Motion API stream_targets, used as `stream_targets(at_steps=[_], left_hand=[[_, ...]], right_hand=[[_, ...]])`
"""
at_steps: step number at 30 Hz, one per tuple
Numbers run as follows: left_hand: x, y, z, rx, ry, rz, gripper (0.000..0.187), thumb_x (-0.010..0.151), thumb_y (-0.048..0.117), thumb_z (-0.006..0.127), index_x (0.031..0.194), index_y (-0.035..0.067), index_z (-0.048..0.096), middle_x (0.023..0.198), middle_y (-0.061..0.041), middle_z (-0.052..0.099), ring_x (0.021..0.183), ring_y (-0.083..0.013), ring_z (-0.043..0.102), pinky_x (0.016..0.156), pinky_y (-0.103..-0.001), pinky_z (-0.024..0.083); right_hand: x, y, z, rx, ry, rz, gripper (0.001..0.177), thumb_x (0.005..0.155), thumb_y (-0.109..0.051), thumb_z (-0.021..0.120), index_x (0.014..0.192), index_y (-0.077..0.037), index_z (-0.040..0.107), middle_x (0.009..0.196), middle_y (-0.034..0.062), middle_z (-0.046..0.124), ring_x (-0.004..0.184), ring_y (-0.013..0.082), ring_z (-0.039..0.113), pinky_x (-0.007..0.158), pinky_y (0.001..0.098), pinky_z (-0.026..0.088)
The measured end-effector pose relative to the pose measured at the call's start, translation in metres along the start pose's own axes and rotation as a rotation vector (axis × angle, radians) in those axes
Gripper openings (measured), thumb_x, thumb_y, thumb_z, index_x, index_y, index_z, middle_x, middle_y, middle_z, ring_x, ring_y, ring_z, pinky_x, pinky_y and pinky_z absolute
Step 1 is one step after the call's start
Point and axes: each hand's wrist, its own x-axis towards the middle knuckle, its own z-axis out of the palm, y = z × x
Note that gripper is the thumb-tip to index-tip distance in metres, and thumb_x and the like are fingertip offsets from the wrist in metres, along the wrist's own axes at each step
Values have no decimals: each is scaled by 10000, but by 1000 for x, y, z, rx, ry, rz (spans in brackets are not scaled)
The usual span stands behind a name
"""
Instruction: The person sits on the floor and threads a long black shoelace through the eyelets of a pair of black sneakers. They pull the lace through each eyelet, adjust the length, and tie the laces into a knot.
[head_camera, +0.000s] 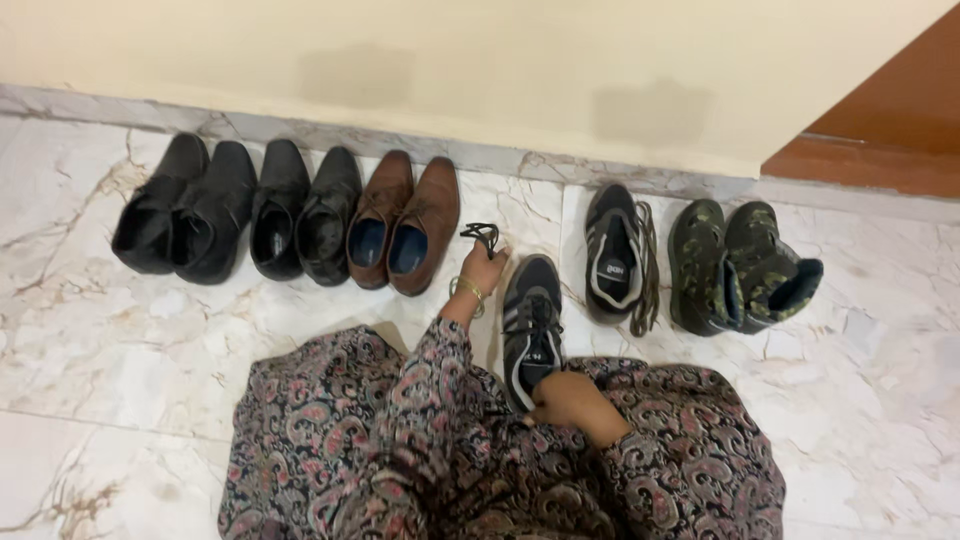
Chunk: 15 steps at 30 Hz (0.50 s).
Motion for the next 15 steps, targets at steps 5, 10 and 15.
stream_targets(at_steps=[5,10,15], left_hand=[[-8,-49,16,280,102,36,936,795,390,850,1488,15,346,1340,-289,543,1177,-470,560,962,-508,477],[-73,-62,8,335,312,171,749,788,268,776,1454,105,472,1344,-173,584,1165,-364,598,932,-535,457],[-151,-25,-9,200,63,438,304,885,163,672,1183,190,721,1176,-51,709,1038,-265,698,897,-392,572]], right_hand=[[-6,13,-4,270,365,-45,326,881,-446,722,913,-130,794,877,105,748,751,305,698,709,429,548],[0,25,-8,468,808,142,200,921,-296,708,959,-115,782,962,88,719,701,281,658,683,410,527],[4,12,-6,459,960,118,197,943,-245,699,1063,-105,768,952,85,643,706,281,633,676,408,505]])
